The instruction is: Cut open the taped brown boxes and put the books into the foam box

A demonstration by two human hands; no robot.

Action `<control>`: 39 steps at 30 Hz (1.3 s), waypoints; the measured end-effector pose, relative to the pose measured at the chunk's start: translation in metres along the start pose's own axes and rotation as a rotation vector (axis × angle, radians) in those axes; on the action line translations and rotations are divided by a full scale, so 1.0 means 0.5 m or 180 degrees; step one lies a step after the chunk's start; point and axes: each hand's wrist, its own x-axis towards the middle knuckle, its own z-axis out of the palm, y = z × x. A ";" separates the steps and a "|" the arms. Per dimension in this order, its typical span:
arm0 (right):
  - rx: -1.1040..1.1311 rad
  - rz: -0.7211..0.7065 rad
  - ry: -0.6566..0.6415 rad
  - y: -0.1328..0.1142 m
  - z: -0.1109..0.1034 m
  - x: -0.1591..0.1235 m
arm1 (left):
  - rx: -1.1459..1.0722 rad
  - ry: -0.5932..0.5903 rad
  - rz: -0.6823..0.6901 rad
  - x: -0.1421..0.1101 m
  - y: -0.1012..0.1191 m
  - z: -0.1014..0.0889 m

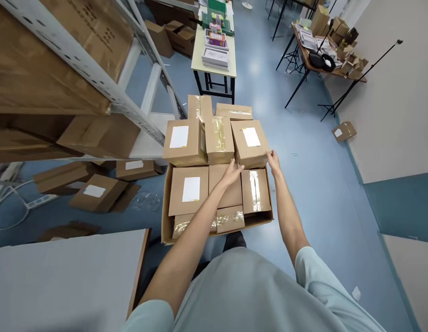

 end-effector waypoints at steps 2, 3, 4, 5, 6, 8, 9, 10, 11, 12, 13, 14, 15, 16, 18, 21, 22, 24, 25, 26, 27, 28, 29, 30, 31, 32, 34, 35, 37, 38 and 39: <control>0.0013 -0.0023 -0.0148 0.000 0.001 0.006 | -0.0094 -0.0107 -0.0043 0.017 0.010 0.021; 0.0024 -0.0057 -0.0151 -0.001 -0.004 -0.003 | -0.0083 -0.0125 -0.0022 0.009 0.016 0.032; 0.0046 -0.0123 -0.0091 -0.003 -0.014 -0.020 | -0.0037 -0.0115 0.0039 -0.010 0.022 0.044; 0.0081 -0.0227 0.0040 -0.008 -0.029 -0.045 | 0.0022 -0.0068 0.0136 -0.039 0.030 0.057; 0.0131 -0.0384 0.0206 -0.014 -0.051 -0.079 | 0.0086 -0.0030 0.0297 -0.077 0.038 0.068; 0.0224 -0.0768 0.0580 -0.033 -0.105 -0.172 | 0.0146 0.0097 0.0706 -0.176 0.053 0.085; 0.0207 -0.0921 0.0646 -0.045 -0.134 -0.229 | 0.0080 0.0181 0.0848 -0.232 0.058 0.087; 0.0139 -0.1011 0.0699 -0.058 -0.161 -0.291 | -0.0026 0.0250 0.0934 -0.290 0.062 0.084; 0.0053 -0.1065 0.0760 -0.069 -0.184 -0.354 | -0.0125 0.0310 0.0981 -0.349 0.062 0.075; -0.0063 -0.1071 0.0706 -0.078 -0.202 -0.417 | -0.0191 0.0380 0.1019 -0.406 0.060 0.061; -0.0172 -0.1070 0.0654 -0.083 -0.213 -0.476 | -0.0206 0.0482 0.1056 -0.461 0.056 0.043; -0.0252 -0.1075 0.0592 -0.085 -0.218 -0.529 | -0.0147 0.0646 0.1091 -0.513 0.050 0.021; -0.0302 -0.1057 0.0439 -0.083 -0.217 -0.575 | -0.0046 0.0850 0.1140 -0.562 0.044 -0.003; -0.0314 -0.1029 0.0307 -0.077 -0.209 -0.612 | 0.0085 0.1074 0.1200 -0.609 0.040 -0.028; -0.0261 -0.0916 -0.0092 -0.059 -0.170 -0.662 | 0.0384 0.1579 0.1279 -0.696 0.033 -0.084; -0.0086 -0.0767 -0.0995 -0.025 -0.036 -0.707 | 0.0747 0.2356 0.1233 -0.810 0.021 -0.181; -0.0011 -0.0766 -0.1308 -0.013 0.026 -0.725 | 0.0814 0.2607 0.1175 -0.845 0.013 -0.217; 0.0179 -0.0849 -0.1791 0.007 0.164 -0.777 | 0.0808 0.3100 0.1041 -0.912 -0.014 -0.292; 0.0224 -0.0881 -0.2060 0.016 0.235 -0.810 | 0.0702 0.3343 0.0986 -0.944 -0.033 -0.331; 0.0242 -0.0934 -0.2293 0.024 0.303 -0.846 | 0.0530 0.3580 0.0964 -0.973 -0.056 -0.369; 0.0247 -0.1019 -0.2526 0.031 0.368 -0.884 | 0.0298 0.3813 0.0978 -1.000 -0.082 -0.406; 0.0277 -0.1058 -0.2724 0.037 0.428 -0.923 | 0.0061 0.4025 0.1038 -1.025 -0.110 -0.443; 0.0314 -0.1022 -0.2927 0.043 0.481 -0.961 | -0.0143 0.4207 0.1124 -1.048 -0.140 -0.477; 0.0375 -0.0970 -0.3067 0.050 0.527 -0.997 | -0.0283 0.4332 0.1205 -1.069 -0.170 -0.508; 0.0438 -0.0942 -0.3170 0.056 0.565 -1.030 | -0.0352 0.4396 0.1241 -1.088 -0.198 -0.536; 0.0482 -0.0976 -0.3236 0.064 0.595 -1.059 | -0.0380 0.4455 0.1255 -1.107 -0.225 -0.559; 0.0539 -0.1099 -0.3295 0.080 0.632 -1.106 | -0.0321 0.4540 0.1236 -1.144 -0.267 -0.591; 0.0549 -0.1155 -0.3301 0.088 0.642 -1.123 | -0.0238 0.4599 0.1205 -1.160 -0.282 -0.601; 0.0542 -0.1197 -0.3302 0.105 0.651 -1.143 | 0.0049 0.4721 0.1122 -1.188 -0.299 -0.613; 0.0525 -0.1190 -0.3302 0.114 0.653 -1.147 | 0.0236 0.4760 0.1081 -1.197 -0.303 -0.618; 0.0502 -0.1179 -0.3301 0.122 0.655 -1.147 | 0.0424 0.4769 0.1050 -1.203 -0.305 -0.622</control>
